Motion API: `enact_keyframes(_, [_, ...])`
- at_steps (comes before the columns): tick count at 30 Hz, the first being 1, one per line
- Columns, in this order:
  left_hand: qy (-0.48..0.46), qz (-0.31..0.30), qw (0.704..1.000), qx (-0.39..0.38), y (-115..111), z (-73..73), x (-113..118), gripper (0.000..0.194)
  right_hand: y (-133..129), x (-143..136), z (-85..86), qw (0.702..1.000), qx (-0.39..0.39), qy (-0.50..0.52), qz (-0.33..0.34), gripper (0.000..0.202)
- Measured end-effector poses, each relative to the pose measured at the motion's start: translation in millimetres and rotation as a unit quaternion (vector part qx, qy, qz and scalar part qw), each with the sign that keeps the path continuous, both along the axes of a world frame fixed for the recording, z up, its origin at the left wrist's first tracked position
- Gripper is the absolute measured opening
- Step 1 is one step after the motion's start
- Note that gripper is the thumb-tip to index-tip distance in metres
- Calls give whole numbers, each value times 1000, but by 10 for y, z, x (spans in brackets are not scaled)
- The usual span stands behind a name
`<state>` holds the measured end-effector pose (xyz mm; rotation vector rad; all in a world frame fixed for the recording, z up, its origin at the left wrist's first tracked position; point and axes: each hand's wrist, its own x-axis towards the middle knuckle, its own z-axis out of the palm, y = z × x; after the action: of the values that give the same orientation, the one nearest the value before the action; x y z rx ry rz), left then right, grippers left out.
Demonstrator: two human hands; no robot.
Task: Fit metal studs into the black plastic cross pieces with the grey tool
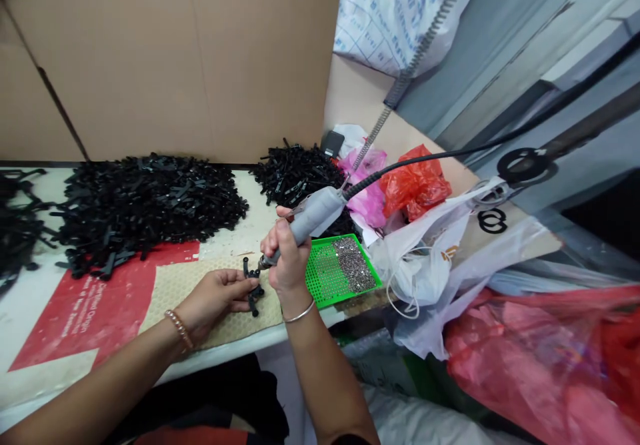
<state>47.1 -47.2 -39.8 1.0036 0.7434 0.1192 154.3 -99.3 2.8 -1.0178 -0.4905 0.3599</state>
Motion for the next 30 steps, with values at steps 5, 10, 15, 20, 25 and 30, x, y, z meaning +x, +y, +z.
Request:
enact_keyframes(5, [7, 1, 1000, -3, -3, 49, 6, 31, 24, -23, -38, 1000, 17, 9, 5, 32])
enact_keyframes(10, [6, 1, 1000, -1, -4, 69, 0, 32, 24, -45, -31, 1000, 7, 4, -5, 33])
enact_keyframes(15, [-1, -2, 1000, 7, -5, 42, -8, 32, 33, -50, -60, 999, 41, 22, 8, 30])
enact_keyframes(20, [6, -4, 1000, 6, -8, 13, 9, 34, 28, -47, -80, 998, 52, 23, 8, 28])
enact_keyframes(25, [7, -4, 1000, 4, -4, 5, 15, 34, 32, -50, -85, 999, 39, 15, 0, 30])
enact_keyframes(30, [13, 0, 1000, 5, -5, 15, 17, 31, 35, -61, -102, 999, 38, 11, 1, 30])
